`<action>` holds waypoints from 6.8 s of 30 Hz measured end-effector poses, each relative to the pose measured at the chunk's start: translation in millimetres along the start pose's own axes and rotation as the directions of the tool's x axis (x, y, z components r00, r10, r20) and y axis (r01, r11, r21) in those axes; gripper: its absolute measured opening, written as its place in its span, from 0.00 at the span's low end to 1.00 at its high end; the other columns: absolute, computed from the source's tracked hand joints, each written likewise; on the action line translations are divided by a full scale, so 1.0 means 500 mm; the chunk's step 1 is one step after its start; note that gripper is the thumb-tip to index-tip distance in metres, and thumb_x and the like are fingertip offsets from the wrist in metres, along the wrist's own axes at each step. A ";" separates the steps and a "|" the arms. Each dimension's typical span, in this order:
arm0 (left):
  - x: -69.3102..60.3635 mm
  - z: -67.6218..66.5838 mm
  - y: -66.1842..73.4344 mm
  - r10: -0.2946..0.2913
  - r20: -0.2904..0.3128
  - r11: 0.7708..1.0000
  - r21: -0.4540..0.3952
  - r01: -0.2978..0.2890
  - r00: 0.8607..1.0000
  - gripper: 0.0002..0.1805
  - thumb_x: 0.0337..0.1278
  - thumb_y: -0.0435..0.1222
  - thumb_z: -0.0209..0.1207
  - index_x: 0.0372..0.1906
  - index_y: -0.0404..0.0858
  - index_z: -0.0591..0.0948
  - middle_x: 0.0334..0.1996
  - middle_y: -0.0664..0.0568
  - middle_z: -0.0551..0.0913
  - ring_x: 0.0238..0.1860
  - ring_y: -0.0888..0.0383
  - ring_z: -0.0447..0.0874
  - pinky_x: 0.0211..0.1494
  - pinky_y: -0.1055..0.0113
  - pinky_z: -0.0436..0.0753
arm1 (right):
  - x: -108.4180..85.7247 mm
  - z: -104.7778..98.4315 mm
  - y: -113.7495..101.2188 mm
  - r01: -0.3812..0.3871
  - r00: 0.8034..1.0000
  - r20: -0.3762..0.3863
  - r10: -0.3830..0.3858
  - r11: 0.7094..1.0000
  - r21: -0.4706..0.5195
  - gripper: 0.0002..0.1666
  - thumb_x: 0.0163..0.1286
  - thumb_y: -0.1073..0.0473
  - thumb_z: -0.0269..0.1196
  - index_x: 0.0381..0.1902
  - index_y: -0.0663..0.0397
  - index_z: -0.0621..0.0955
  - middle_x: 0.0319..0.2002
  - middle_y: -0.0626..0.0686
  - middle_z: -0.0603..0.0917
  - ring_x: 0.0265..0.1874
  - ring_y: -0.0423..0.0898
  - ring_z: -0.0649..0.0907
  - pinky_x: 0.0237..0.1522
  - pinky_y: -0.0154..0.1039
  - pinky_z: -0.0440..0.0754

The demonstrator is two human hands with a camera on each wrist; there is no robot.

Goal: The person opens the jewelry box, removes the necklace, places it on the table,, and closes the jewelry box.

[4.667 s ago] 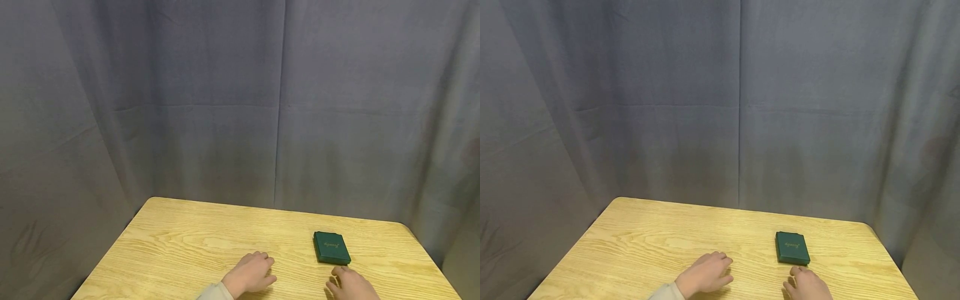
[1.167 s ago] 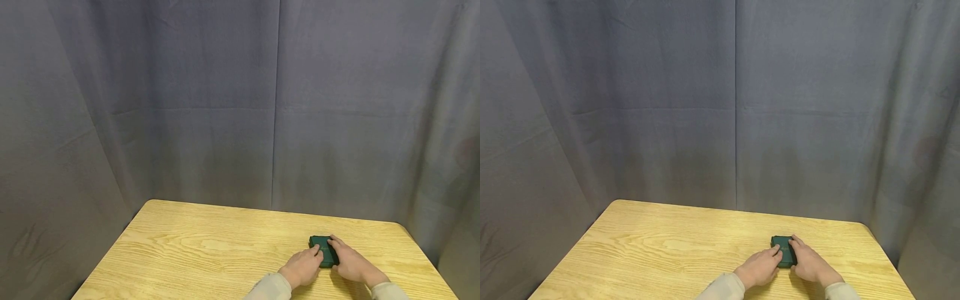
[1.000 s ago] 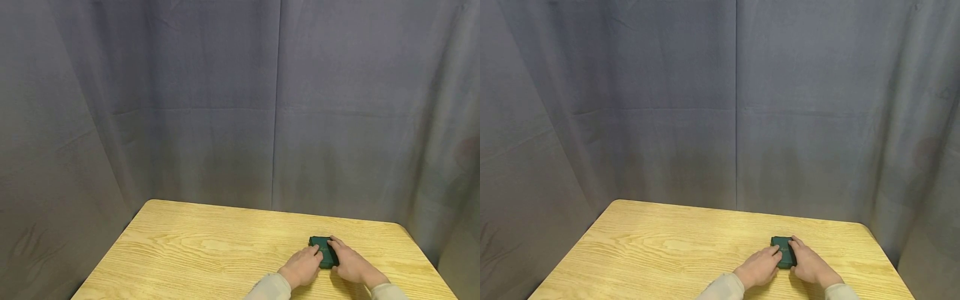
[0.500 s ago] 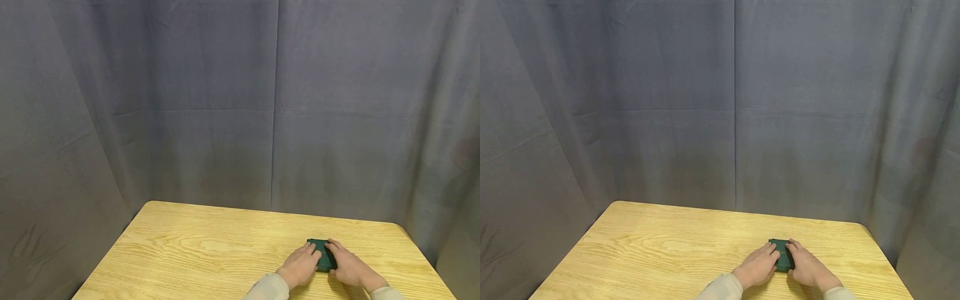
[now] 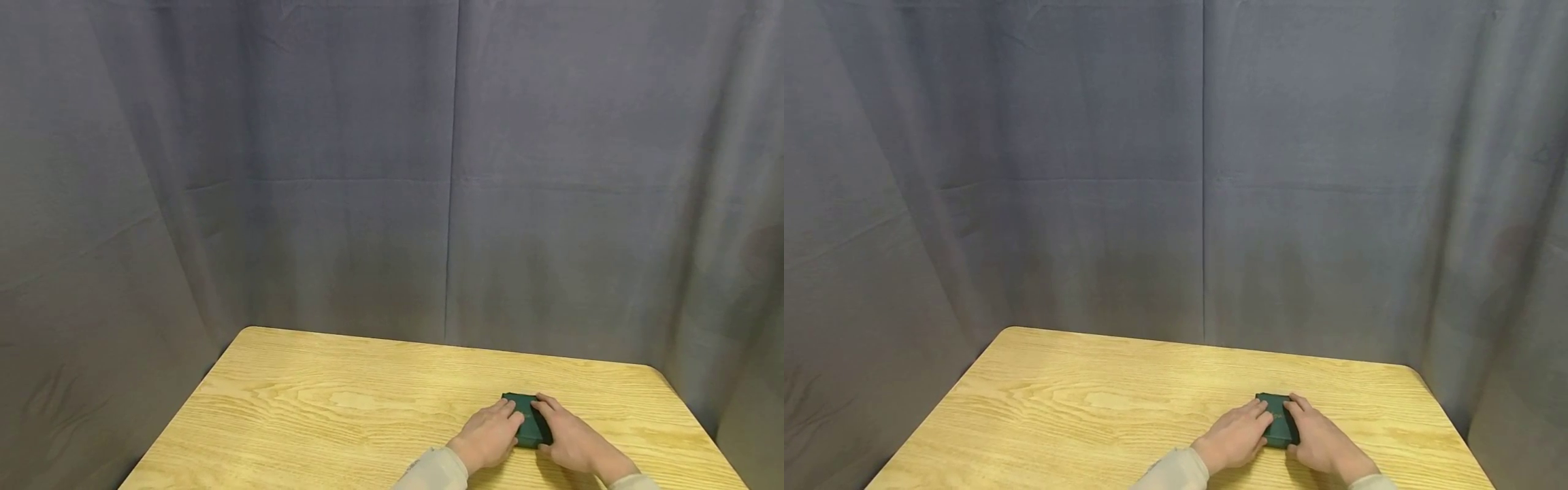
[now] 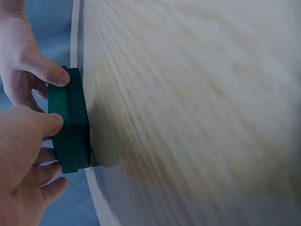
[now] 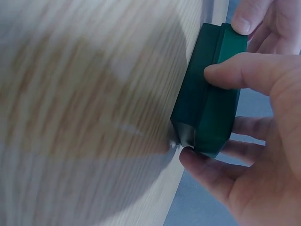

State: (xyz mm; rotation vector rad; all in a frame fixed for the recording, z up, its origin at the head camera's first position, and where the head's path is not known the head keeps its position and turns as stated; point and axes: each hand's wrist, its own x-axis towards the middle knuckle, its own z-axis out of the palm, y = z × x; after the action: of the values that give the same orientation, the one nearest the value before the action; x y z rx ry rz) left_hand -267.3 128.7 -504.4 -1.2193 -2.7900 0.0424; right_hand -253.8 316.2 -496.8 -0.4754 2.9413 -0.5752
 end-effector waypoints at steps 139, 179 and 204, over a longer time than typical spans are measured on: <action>-0.308 -0.033 -0.158 -0.047 0.170 0.853 -0.506 0.128 0.984 0.20 0.60 0.47 0.60 0.56 0.49 0.74 0.67 0.43 0.62 0.63 0.49 0.66 0.50 0.61 0.77 | -0.001 0.077 -0.240 0.224 0.954 0.186 -0.234 0.972 0.072 0.47 0.55 0.32 0.65 0.63 0.56 0.71 0.62 0.65 0.67 0.55 0.61 0.74 0.47 0.50 0.77; -0.293 -0.008 -0.159 -0.136 0.176 0.759 -0.614 0.217 0.975 0.62 0.39 0.59 0.70 0.72 0.30 0.51 0.63 0.46 0.63 0.62 0.55 0.63 0.59 0.63 0.70 | 0.013 0.079 -0.236 0.117 0.970 0.202 -0.135 0.988 0.100 0.68 0.42 0.25 0.69 0.67 0.67 0.62 0.55 0.56 0.70 0.48 0.50 0.75 0.44 0.47 0.77; -0.293 -0.027 -0.166 -0.154 0.162 0.542 -0.811 0.220 0.975 0.59 0.43 0.45 0.73 0.74 0.34 0.46 0.67 0.41 0.56 0.66 0.45 0.61 0.56 0.56 0.73 | -0.005 0.041 -0.240 0.172 0.971 0.132 -0.199 0.966 0.194 0.64 0.45 0.27 0.68 0.68 0.63 0.62 0.54 0.51 0.69 0.45 0.44 0.75 0.41 0.42 0.78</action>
State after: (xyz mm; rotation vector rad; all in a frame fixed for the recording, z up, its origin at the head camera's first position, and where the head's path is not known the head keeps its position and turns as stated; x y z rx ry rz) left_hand -227.7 -35.3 -496.9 -0.9765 -3.0298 -1.4399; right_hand -214.4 204.4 -469.5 -0.7442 2.6872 -0.7825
